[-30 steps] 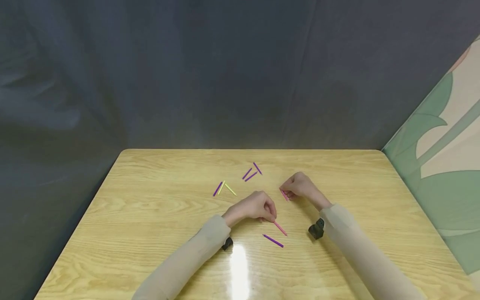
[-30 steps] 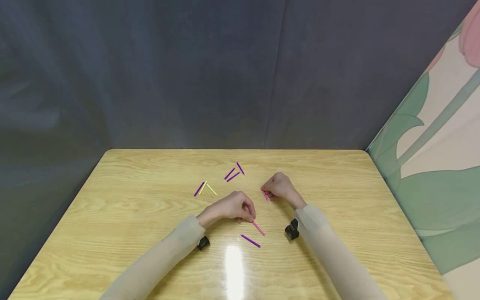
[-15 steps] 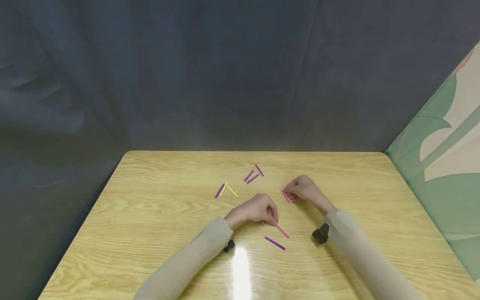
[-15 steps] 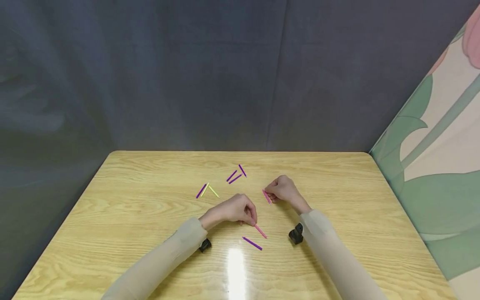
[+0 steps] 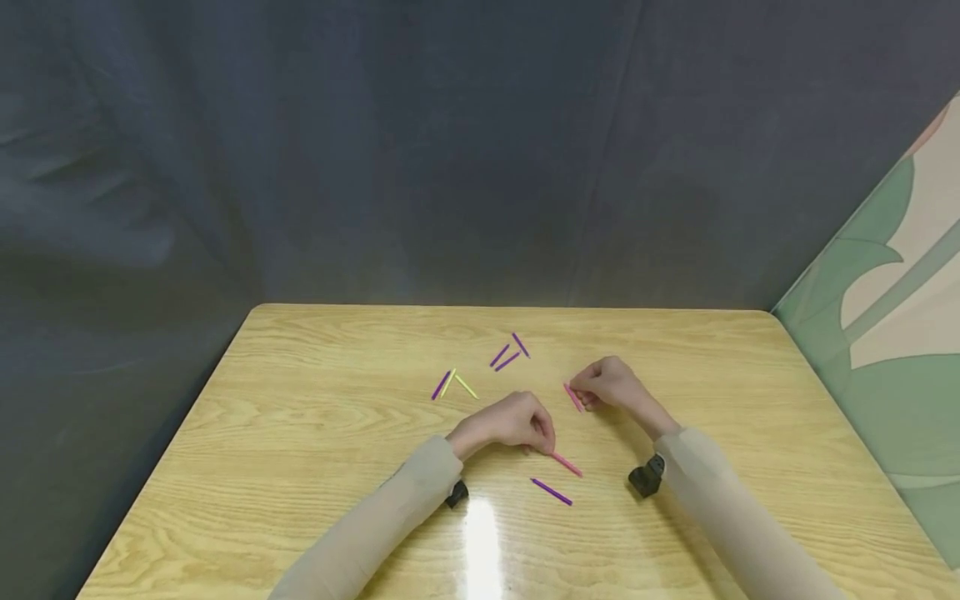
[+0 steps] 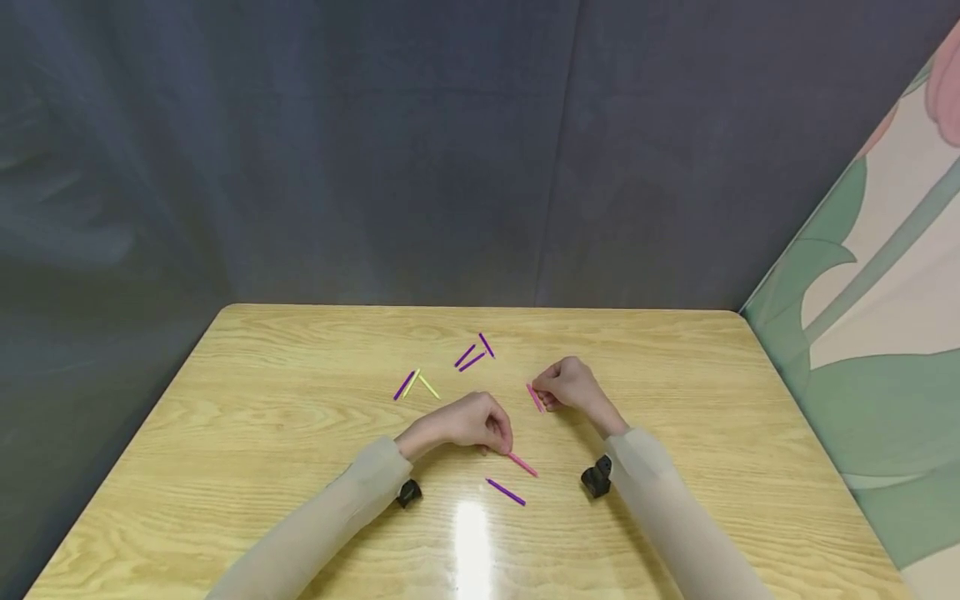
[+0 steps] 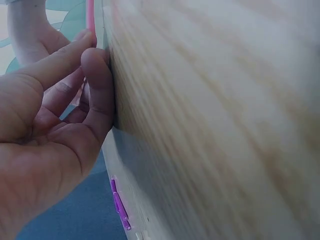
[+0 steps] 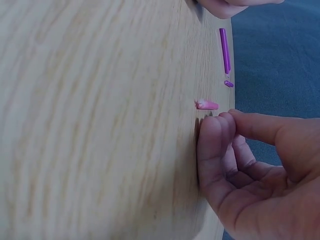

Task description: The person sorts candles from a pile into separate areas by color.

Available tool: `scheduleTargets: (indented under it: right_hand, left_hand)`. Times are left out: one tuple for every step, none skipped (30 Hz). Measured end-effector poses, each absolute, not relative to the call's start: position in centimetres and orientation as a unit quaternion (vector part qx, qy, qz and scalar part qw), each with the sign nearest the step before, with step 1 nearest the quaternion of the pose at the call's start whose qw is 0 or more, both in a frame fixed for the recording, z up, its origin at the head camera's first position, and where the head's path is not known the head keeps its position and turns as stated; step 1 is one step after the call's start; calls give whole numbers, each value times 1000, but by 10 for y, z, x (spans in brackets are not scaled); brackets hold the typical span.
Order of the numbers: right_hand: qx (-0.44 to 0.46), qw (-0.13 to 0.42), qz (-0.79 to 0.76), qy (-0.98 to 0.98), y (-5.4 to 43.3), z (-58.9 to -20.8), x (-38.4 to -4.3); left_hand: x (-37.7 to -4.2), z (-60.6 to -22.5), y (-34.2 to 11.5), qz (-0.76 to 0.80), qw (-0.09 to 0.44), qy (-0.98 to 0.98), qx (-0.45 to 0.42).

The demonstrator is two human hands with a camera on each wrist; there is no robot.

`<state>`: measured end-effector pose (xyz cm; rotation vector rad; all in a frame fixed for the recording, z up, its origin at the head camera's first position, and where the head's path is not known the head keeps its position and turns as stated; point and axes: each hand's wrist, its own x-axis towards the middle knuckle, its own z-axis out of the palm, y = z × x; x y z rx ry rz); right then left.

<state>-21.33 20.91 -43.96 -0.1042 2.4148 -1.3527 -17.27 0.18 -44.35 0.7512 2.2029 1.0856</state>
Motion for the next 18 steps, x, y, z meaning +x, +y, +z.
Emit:
scheduleTargets:
  right_hand:
    - [-37,185,-482,855,209,-439,-213]
    - [-37,185,-485,854,209,-439,-212]
    - [-36,185,-486,853,209,-439,-212]
    - [-38,185,-486,853,210,-439,-211]
    - [-39,183,-487,853,210,-440,-211]
    - [-40,180,-486,854,210,-440,-211]
    - [-38,177,-486,855,210,-440,-210]
    - [-36,174,-487,855,211,-440,-211]
    - [-35,170,-487,856,211,-441,-211]
    - [-34,168,-488,856,212,-441,-211]
    - [-32,166,-489,855,212,-441,-211]
    - [-32,164,-489,856,212,-442,-210]
    - [-30,162,-491,855,212,-442,-210]
    - [-30,161,-492,855,212,-443,-209]
    - [-30,162,-494,854,212,-443,-209]
    - [-30,162,-496,852,211,-443,-208]
    - [-30,162,-497,852,211,-443,-208]
    - [-31,161,-497,852,211,-444,-208]
  left_hand:
    - [-173,-443,2,410,287,821,276]
    - [-172,-443,1,413,290,819,272]
    - [-172,-443,1,415,292,818,270]
    - [-172,-442,1,418,294,817,268]
    - [-173,-442,1,420,296,816,266]
    - [-173,-442,0,423,297,815,265]
    - [-174,-441,0,424,296,814,265]
    - [-174,-441,0,427,295,813,264]
    - [-175,-441,0,429,294,813,263]
    - [-176,-441,0,432,294,811,263]
    - [-176,-441,-1,434,293,810,262]
    - [-176,-442,-1,436,292,810,262]
    - [-177,-442,-1,437,292,809,262]
    - [-177,-443,-2,439,292,809,261]
    - [-176,-444,-2,440,292,808,261]
    - [-176,-445,-2,441,293,807,261]
    - [-176,-445,-2,443,294,807,260]
    - [-176,-446,-2,445,294,806,258]
